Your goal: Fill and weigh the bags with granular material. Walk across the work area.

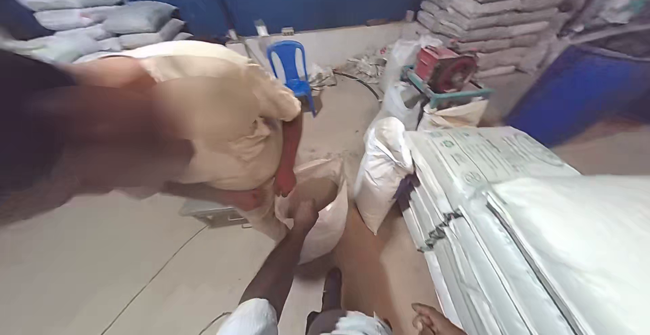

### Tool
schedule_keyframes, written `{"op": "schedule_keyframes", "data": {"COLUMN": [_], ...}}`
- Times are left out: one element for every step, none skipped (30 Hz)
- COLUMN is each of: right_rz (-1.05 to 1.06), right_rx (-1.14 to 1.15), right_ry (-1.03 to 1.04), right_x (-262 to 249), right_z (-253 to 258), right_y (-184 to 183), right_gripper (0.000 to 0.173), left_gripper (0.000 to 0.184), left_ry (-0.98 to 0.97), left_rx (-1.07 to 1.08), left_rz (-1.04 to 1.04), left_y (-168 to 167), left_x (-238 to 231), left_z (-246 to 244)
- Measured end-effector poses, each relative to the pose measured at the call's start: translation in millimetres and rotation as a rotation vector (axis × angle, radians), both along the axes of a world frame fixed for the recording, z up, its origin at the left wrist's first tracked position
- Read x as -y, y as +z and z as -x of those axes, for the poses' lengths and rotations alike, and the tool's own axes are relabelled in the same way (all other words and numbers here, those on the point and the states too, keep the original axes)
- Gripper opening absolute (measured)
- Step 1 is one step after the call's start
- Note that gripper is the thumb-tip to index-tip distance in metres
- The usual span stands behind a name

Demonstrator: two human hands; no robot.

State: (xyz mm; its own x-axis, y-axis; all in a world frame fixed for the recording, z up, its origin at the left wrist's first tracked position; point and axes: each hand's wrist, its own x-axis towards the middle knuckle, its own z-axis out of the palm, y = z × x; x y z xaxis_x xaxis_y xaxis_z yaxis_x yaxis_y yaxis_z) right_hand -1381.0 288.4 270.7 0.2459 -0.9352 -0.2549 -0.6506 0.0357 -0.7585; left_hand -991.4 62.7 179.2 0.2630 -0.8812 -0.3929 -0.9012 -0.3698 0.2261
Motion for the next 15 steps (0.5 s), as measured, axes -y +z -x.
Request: {"op": "schedule_keyframes", "data": {"right_rz": [0.004,-0.004,-0.011,-0.018,-0.03,-0.034,-0.04,-0.052,-0.053,-0.037,-0.033,-0.035,-0.046,-0.058,-0.061], "right_rx": [0.001,0.003,0.004,0.002,-0.002,-0.004,-0.01,-0.023,-0.036,-0.036,-0.027,-0.013,0.002,0.014,0.022], "right_ry": [-0.031,-0.062,-0.087,-0.108,-0.128,-0.145,-0.163,-0.181,-0.2,-0.228,-0.259,-0.295,-0.336,-0.376,-0.415], "right_x": [-4.5,-11.1,-17.1,-21.4,-25.0,-28.5,-33.7,-39.6,-45.7,-51.3,-56.9,-62.3,-67.8,-73.7,-79.5], "right_z": [3.9,6.9,10.2,14.0,17.6,20.7,22.8,24.7,26.3,28.1,29.7,30.5,30.2,28.8,26.3], "right_y": [0.4,1.6,2.0,1.5,0.6,-0.1,-0.6,-0.9,-1.9,-4.7,-6.0,-5.0,-2.1,1.8,6.2], "right_gripper": [0.033,0.032,0.032,0.033,0.033,0.033,0.033,0.033,0.033,0.033,0.032,0.032,0.032,0.032,0.032], "left_gripper": [0.047,0.05,0.053,0.052,0.046,0.041,0.038,0.036,0.032,0.029,0.026,0.026,0.025,0.025,0.026], "left_ry": [-0.003,0.0,0.006,0.013,0.021,0.021,0.014,0.002,-0.02,-0.054,-0.091,-0.143,-0.208,-0.276,-0.339], "left_rx": [0.004,-0.009,-0.02,-0.032,-0.051,-0.087,-0.157,-0.24,-0.335,-0.417,-0.475,-0.506,-0.524,-0.543,-0.568], "left_rz": [-0.031,-0.034,-0.028,-0.006,0.037,0.091,0.148,0.194,0.227,0.226,0.194,0.151,0.11,0.075,0.033], "left_y": [-1.3,-2.1,-0.9,2.9,7.5,10.8,13.8,13.8,9.9,5.5,0.1,-5.6,-11.6,-18.2,-23.5], "left_x": [3.1,2.7,2.1,2.5,2.8,2.7,0.5,-2.4,-4.4,-5.9,-8.2,-11.1,-14.0,-17.5,-21.0], "left_z": [4.0,8.7,15.5,24.5,34.1,42.7,50.2,57.3,63.9,72.1,82.0,93.6,106.3,119.2,132.4]}}
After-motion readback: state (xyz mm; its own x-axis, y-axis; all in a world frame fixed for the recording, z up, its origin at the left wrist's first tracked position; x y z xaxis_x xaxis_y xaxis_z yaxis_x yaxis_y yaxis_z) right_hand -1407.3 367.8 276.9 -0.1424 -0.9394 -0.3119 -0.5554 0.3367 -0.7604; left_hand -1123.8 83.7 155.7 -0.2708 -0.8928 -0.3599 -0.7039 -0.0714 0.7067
